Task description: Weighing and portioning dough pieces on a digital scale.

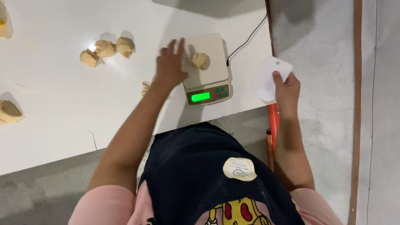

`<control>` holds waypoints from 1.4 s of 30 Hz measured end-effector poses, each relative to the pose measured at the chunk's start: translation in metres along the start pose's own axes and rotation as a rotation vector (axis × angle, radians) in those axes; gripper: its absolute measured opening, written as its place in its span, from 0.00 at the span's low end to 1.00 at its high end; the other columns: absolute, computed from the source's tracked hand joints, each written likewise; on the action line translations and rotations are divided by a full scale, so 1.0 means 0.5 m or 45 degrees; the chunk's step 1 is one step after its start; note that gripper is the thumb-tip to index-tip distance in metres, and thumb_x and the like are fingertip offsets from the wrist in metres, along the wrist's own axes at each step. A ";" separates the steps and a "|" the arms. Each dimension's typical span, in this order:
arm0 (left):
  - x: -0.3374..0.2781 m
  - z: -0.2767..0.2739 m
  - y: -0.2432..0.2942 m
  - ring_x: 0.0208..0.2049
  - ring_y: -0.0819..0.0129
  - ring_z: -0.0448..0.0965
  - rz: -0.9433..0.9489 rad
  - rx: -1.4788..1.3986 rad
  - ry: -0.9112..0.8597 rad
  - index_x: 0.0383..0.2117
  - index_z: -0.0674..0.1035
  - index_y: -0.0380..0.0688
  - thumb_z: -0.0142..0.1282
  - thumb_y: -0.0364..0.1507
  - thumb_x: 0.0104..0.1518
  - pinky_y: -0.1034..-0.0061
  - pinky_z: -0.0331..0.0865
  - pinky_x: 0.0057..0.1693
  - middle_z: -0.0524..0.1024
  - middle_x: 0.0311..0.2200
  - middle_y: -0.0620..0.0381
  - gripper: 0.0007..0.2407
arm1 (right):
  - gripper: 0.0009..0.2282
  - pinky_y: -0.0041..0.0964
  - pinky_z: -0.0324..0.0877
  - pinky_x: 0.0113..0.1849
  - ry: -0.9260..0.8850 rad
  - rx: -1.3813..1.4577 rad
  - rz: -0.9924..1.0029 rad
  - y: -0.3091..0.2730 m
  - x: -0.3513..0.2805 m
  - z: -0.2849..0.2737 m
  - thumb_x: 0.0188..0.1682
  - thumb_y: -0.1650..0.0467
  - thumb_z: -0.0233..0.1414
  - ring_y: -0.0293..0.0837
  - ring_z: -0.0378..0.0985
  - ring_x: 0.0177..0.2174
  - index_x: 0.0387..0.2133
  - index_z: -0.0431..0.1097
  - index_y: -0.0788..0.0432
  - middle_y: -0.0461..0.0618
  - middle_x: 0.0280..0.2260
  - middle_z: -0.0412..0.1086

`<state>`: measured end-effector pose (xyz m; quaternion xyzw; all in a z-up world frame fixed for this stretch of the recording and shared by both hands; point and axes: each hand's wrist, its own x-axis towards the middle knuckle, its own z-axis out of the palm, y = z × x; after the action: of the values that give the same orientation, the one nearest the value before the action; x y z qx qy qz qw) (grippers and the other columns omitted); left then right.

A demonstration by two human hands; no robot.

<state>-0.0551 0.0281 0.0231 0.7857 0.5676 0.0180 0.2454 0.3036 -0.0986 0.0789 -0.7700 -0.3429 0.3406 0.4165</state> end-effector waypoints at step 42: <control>-0.131 0.062 -0.290 0.46 0.47 0.76 -0.328 -0.633 0.781 0.48 0.77 0.42 0.68 0.27 0.47 0.57 0.72 0.53 0.75 0.43 0.45 0.20 | 0.13 0.31 0.69 0.40 -0.182 -0.086 -0.131 -0.038 -0.032 0.139 0.57 0.69 0.58 0.36 0.74 0.37 0.48 0.73 0.68 0.49 0.41 0.76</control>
<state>-0.1968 -0.0082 -0.0467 0.5832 0.6865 0.3570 0.2473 0.2341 -0.0750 0.0702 -0.7387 -0.4222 0.3610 0.3817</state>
